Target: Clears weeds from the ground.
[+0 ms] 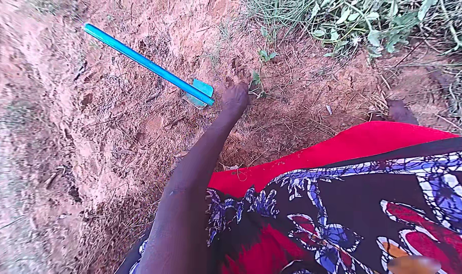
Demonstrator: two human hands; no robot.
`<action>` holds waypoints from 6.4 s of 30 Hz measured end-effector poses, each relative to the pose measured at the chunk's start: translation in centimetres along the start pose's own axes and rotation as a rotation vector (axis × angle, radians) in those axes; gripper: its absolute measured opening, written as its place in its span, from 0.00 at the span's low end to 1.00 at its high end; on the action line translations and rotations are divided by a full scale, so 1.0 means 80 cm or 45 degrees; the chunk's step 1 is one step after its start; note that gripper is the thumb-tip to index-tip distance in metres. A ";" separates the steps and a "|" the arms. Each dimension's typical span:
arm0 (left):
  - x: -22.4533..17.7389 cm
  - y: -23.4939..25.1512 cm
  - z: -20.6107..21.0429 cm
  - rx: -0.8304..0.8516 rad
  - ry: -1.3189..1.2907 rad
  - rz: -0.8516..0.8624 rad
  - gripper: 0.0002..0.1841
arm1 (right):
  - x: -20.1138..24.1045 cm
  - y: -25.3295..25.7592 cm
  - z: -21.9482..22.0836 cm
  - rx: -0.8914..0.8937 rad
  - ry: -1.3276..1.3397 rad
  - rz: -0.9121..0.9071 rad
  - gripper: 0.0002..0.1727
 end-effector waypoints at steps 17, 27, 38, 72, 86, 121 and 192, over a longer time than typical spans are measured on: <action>0.072 0.066 -0.062 -0.248 -0.149 -0.013 0.19 | 0.021 -0.025 -0.009 -0.121 0.018 -0.017 0.27; 0.096 0.097 -0.068 -0.335 0.132 0.284 0.19 | -0.020 -0.002 0.017 -0.233 0.024 -0.089 0.23; 0.100 0.121 -0.085 -0.164 -0.004 -0.115 0.28 | -0.010 -0.006 0.008 -0.134 0.022 -0.014 0.24; 0.008 -0.035 0.019 0.008 0.003 0.399 0.20 | -0.014 -0.006 0.016 -0.305 -0.023 -0.140 0.24; 0.057 0.089 -0.095 -0.339 0.000 0.141 0.23 | 0.002 -0.019 0.007 -0.363 0.033 -0.271 0.22; 0.012 -0.052 0.017 0.025 -0.020 0.314 0.20 | -0.002 -0.008 0.006 -0.092 0.037 -0.138 0.26; 0.103 0.084 -0.101 -0.283 -0.633 -0.228 0.27 | -0.006 -0.005 0.009 -0.009 -0.003 -0.021 0.22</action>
Point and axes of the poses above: each hand's wrist, its own y-axis towards the middle knuckle, its own z-axis out of the palm, x = y × z, the point moved 5 cm from there along y, towards the middle knuckle, and after that the axes turned 3 degrees about x, right-handed, at the moved point
